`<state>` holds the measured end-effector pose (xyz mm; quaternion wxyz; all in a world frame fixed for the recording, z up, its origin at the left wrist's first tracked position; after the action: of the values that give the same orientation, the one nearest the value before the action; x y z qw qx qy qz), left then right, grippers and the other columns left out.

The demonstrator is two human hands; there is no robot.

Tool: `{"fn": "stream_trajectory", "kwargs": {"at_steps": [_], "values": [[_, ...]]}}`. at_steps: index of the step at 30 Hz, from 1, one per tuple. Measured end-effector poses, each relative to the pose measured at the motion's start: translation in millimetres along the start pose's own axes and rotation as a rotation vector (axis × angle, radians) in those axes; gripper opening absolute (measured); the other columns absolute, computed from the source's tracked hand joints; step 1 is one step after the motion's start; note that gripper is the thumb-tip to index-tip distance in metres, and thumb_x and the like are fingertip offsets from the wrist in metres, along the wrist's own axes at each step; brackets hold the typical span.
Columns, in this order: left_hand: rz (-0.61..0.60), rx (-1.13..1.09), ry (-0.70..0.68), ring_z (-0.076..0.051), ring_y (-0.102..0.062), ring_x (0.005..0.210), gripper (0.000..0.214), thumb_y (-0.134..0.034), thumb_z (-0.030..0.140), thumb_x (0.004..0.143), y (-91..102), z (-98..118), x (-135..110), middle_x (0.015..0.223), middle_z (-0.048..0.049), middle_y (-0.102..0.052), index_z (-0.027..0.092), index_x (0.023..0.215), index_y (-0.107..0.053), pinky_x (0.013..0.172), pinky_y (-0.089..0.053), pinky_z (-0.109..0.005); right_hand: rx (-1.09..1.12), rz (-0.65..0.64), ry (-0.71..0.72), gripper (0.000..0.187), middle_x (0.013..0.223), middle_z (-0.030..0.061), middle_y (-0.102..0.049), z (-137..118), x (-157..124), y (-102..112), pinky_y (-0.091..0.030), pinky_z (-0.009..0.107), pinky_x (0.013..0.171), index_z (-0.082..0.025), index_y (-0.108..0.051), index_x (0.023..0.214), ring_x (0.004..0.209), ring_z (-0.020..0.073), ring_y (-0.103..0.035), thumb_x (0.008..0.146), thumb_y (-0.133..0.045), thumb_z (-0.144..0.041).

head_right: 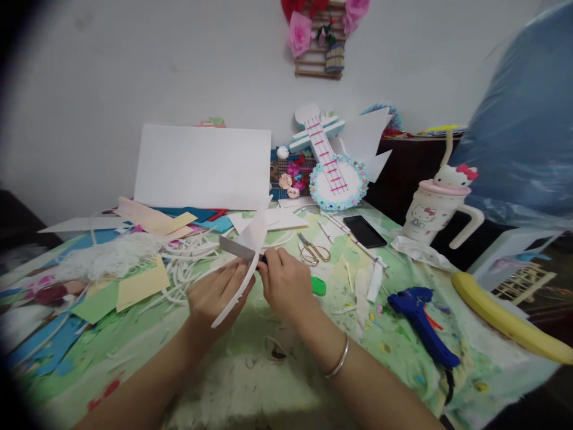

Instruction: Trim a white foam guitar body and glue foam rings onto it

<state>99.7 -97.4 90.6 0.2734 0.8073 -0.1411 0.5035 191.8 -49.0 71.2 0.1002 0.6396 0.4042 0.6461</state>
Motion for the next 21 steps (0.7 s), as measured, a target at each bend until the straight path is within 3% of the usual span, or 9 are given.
{"fn": "stream_trajectory", "kwargs": {"at_steps": [11,21], "values": [[0.002,-0.033,0.006,-0.019,-0.069,0.076,0.022,-0.061,0.011,0.077,4.8,-4.1,-0.2,0.083,-0.0108,-0.071,0.009,0.098,-0.06,0.073,-0.056,-0.027,-0.076,-0.022,-0.001,0.04,0.071,0.0047,-0.056,2.3,2.8,0.4,-0.024,0.027,0.054,-0.016,-0.054,0.081,0.061,0.0145,-0.048,0.096,-0.022,-0.036],[-0.009,-0.055,-0.034,-0.019,-0.069,0.08,0.025,-0.06,0.01,0.078,6.5,-9.2,-1.3,0.088,-0.0105,-0.072,0.01,0.103,-0.058,0.075,-0.055,-0.026,-0.059,-0.062,-0.095,0.036,0.075,0.0043,-0.059,24.8,6.1,-3.0,-0.024,0.025,0.055,-0.017,-0.054,0.083,0.065,0.0142,-0.051,0.096,-0.025,-0.034]]}}
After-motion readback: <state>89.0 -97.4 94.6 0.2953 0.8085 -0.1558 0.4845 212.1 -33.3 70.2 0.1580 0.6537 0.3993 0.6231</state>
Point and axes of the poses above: each hand's wrist, its own x-axis towards the middle knuckle, its own y-axis out of the back of the hand, z = x × y, the point moved 9 cm from there along x, towards the middle knuckle
